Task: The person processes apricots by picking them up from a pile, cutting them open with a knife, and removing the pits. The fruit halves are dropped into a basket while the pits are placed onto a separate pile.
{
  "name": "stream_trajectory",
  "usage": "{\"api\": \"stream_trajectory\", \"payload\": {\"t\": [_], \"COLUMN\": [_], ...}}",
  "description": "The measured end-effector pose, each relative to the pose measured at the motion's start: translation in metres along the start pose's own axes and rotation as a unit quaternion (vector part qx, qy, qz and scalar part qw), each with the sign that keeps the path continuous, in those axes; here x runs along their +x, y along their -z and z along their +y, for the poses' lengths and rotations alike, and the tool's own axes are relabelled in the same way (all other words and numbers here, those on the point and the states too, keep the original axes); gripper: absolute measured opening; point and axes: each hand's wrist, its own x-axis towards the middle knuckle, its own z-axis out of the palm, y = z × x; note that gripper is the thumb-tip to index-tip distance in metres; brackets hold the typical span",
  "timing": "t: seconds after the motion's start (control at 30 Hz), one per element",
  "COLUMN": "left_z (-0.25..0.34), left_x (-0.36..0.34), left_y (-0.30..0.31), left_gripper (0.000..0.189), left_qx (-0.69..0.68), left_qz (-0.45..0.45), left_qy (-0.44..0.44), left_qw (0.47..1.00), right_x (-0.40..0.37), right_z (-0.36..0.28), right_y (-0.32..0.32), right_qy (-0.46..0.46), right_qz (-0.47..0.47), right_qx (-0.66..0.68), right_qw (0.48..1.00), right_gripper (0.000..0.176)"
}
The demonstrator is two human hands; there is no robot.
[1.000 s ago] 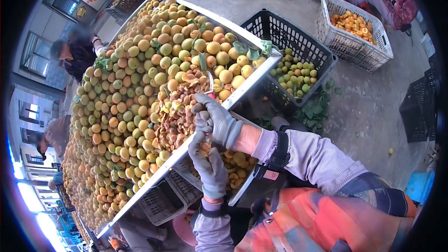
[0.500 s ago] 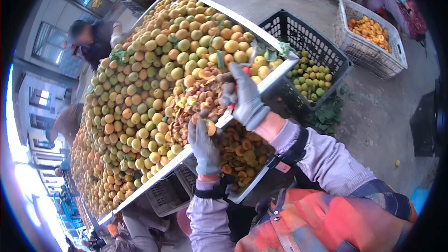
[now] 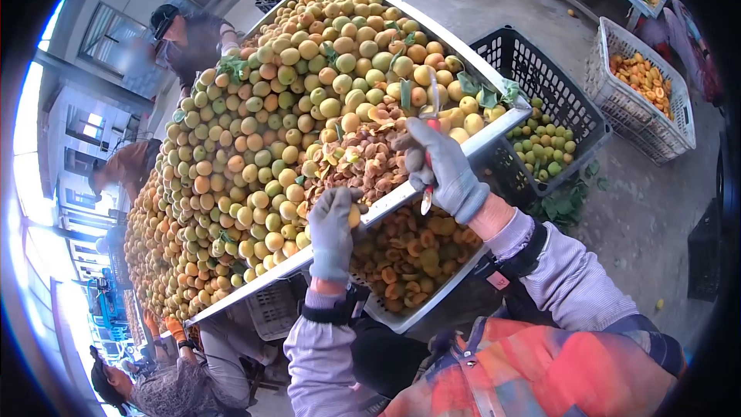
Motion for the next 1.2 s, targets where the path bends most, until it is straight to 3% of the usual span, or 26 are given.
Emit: {"api": "stream_trajectory", "payload": {"t": [0.1,0.2,0.27,0.33,0.37,0.4,0.43,0.47,0.5,0.57,0.6,0.67,0.73,0.77,0.8,0.87,1.07,1.17,1.2], "left_z": [0.010,-0.002,-0.002,0.000,0.005,0.018,0.015,0.011,0.004,0.001,0.008,-0.010,-0.009,0.015,0.014,0.005,0.004,-0.006,-0.003], "left_x": [-0.029,-0.039,-0.043,-0.037,-0.027,-0.019,0.000,0.022,0.049,0.095,0.111,0.159,0.186,0.173,0.182,0.195,0.186,0.187,0.177], "left_y": [0.009,0.038,0.048,0.058,0.065,0.072,0.086,0.103,0.121,0.149,0.154,0.197,0.209,0.185,0.183,0.184,0.188,0.202,0.198], "left_gripper": [0.022,0.028,0.024,0.021,0.023,0.022,0.024,0.028,0.033,0.034,0.037,0.045,0.055,0.059,0.059,0.057,0.049,0.043,0.043], "left_qx": [0.048,0.127,0.150,0.319,0.310,0.285,0.161,0.152,0.216,0.235,0.222,0.395,0.407,0.423,0.420,0.525,0.532,0.389,0.391], "left_qz": [-0.017,-0.090,-0.091,-0.091,-0.061,-0.010,0.048,0.067,0.117,0.194,0.233,0.308,0.339,0.345,0.341,0.423,0.405,0.388,0.389], "left_qy": [0.023,0.004,0.027,-0.161,-0.179,-0.118,-0.051,-0.124,-0.210,-0.233,-0.186,-0.199,-0.129,-0.053,-0.058,-0.054,-0.101,-0.140,-0.140], "left_qw": [0.998,0.988,0.984,0.929,0.932,0.951,0.984,0.978,0.946,0.923,0.928,0.842,0.838,0.836,0.839,0.737,0.737,0.824,0.822], "right_x": [-0.015,-0.017,-0.019,-0.023,-0.023,-0.023,-0.023,-0.022,-0.022,-0.022,-0.024,-0.026,-0.024,-0.024,-0.023,-0.024,-0.027,-0.028,-0.029], "right_z": [-0.003,-0.002,-0.003,-0.006,-0.005,-0.003,-0.001,0.001,0.004,0.012,0.015,0.019,0.023,0.025,0.025,0.028,0.033,0.031,0.033], "right_y": [-0.009,-0.006,-0.008,-0.013,-0.013,-0.015,-0.017,-0.018,-0.019,-0.019,-0.022,-0.023,-0.021,-0.020,-0.020,-0.021,-0.028,-0.027,-0.026], "right_qy": [0.028,0.010,0.000,-0.028,-0.029,-0.028,-0.043,-0.058,-0.060,-0.067,-0.076,-0.116,-0.142,-0.142,-0.151,-0.168,-0.191,-0.211,-0.212], "right_qz": [0.012,-0.017,-0.010,-0.039,-0.061,-0.062,-0.059,-0.056,-0.077,-0.085,-0.081,-0.067,-0.086,-0.093,-0.093,-0.098,-0.108,-0.111,-0.113], "right_qx": [-0.167,-0.230,-0.239,-0.251,-0.268,-0.267,-0.297,-0.326,-0.349,-0.364,-0.376,-0.369,-0.367,-0.372,-0.382,-0.354,-0.338,-0.373,-0.372], "right_qw": [0.986,0.973,0.971,0.967,0.961,0.961,0.952,0.942,0.932,0.925,0.920,0.920,0.915,0.913,0.907,0.915,0.915,0.897,0.897], "right_gripper": [0.045,0.046,0.047,0.046,0.048,0.048,0.048,0.048,0.048,0.042,0.040,0.035,0.037,0.040,0.038,0.034,0.032,0.031,0.031]}}
